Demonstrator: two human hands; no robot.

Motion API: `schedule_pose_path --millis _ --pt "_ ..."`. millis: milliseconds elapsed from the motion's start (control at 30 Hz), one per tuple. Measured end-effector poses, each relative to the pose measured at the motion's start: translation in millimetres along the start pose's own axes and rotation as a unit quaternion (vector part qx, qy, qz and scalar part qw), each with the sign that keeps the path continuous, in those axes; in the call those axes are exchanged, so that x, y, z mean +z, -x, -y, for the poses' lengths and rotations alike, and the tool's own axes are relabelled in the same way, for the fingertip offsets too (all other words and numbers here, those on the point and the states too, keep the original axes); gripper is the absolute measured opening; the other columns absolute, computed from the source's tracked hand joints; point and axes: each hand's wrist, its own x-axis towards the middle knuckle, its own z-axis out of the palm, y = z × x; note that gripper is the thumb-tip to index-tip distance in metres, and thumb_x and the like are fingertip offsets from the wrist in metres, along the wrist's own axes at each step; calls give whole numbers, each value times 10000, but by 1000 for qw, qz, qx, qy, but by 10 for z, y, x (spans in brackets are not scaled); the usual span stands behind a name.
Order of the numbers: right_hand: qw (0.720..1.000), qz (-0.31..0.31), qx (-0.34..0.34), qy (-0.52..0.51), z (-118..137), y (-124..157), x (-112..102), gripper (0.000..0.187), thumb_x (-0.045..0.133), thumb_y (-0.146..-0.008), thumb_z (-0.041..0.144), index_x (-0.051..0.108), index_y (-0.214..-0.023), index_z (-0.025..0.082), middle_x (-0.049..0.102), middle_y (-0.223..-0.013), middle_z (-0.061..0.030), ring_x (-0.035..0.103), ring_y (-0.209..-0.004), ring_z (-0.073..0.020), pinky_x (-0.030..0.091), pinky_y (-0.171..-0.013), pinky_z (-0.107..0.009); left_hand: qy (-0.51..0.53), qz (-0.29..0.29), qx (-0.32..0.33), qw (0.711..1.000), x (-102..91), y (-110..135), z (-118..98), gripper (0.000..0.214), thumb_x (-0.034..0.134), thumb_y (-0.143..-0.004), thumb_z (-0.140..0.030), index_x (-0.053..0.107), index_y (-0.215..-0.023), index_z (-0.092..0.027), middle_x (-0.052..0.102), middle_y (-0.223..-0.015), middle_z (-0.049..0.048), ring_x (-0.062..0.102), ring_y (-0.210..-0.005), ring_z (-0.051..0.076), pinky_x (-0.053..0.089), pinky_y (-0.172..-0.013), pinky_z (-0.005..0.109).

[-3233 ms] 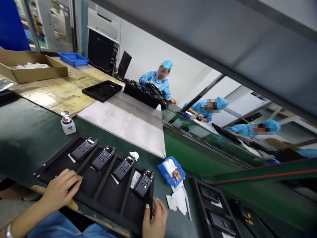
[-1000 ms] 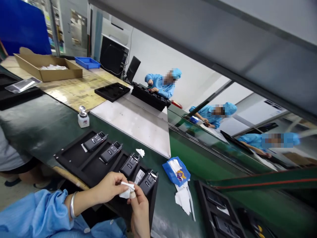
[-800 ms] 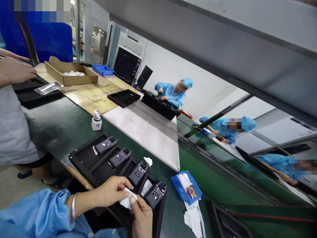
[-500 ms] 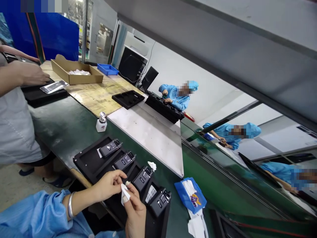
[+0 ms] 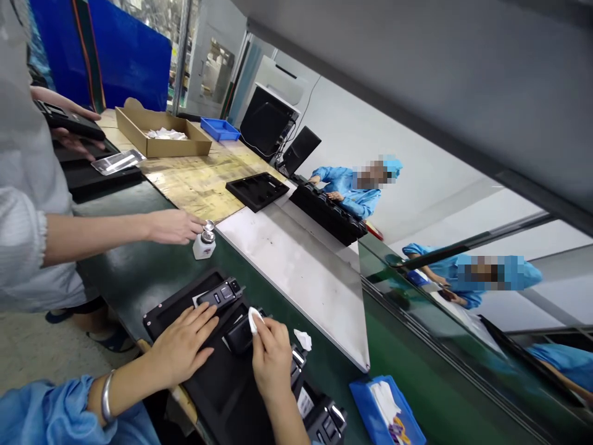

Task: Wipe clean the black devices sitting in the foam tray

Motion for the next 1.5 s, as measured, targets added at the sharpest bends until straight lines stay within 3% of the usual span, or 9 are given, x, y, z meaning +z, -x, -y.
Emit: schedule_pose_path --millis 167,300,467,600,700,933,1100,1367,1500 --pt "984 93 -101 117 -80 -473 410 418 437 -912 71 614 -1282 150 628 -1021 -104 476 -906 -224 428 -851 -383 -46 24 -3 999 17 13 -53 483 556 -892 -253 556 -1372 -190 428 -1550 89 383 -1428 286 403 -1106 460" --pt "964 152 -130 175 -100 -643 504 445 494 -902 104 573 -1326 212 635 -1095 -87 473 -1005 -246 281 -1043 -539 -68 34 5 997 1 21 -77 488 547 -876 -238 562 -1363 -210 411 -1562 77 386 -1427 283 421 -1072 441" --pt "958 145 -115 219 -89 -680 484 451 485 -907 109 552 -1342 208 639 -1077 -87 479 -1010 -245 196 -1085 -591 -77 32 6 996 -24 -16 -75 494 538 -860 -211 570 -1354 -216 420 -1559 55 399 -1416 271 423 -1059 412" --pt "960 117 -70 244 -62 -501 488 459 472 -882 92 570 -1324 163 632 -1013 -108 490 -976 -259 197 -1089 -592 -77 29 7 997 -38 -33 -83 497 537 -847 -197 579 -1343 -212 425 -1555 56 416 -1404 274 437 -1041 406" --pt "966 106 -77 221 -54 -414 516 477 451 -863 69 578 -1316 148 629 -997 -113 488 -959 -258 200 -1090 -591 -74 34 13 997 -27 -19 -84 505 534 -852 -206 568 -1355 -216 407 -1566 52 415 -1406 278 439 -1046 412" --pt "961 135 -104 217 -109 -661 516 433 502 -894 104 580 -1312 184 636 -1047 -100 486 -994 -258 140 -1113 -625 -70 33 11 997 13 14 -47 494 541 -870 -224 564 -1363 -215 356 -1593 56 395 -1422 285 429 -1065 410" --pt "967 97 -71 226 -75 -488 493 436 466 -878 83 603 -1284 161 641 -996 -108 480 -976 -270 135 -1116 -614 -64 7 10 998 5 -9 -74 488 548 -849 -212 587 -1335 -207 409 -1565 54 419 -1405 271 420 -1067 389" --pt "962 127 -131 203 -106 -701 558 390 507 -925 147 598 -1300 207 653 -1098 -82 474 -1041 -263 26 -1135 -644 -58 18 10 998 12 -6 -51 464 549 -871 -229 591 -1332 -208 386 -1577 59 410 -1414 272 408 -1086 392" --pt "957 128 -84 245 -148 -743 493 375 504 -927 126 621 -1276 193 659 -1044 -98 486 -1001 -273 56 -1116 -671 -56 24 -2 998 11 -11 -52 463 536 -873 -217 599 -1331 -202 390 -1574 57 407 -1419 274 417 -1093 398"
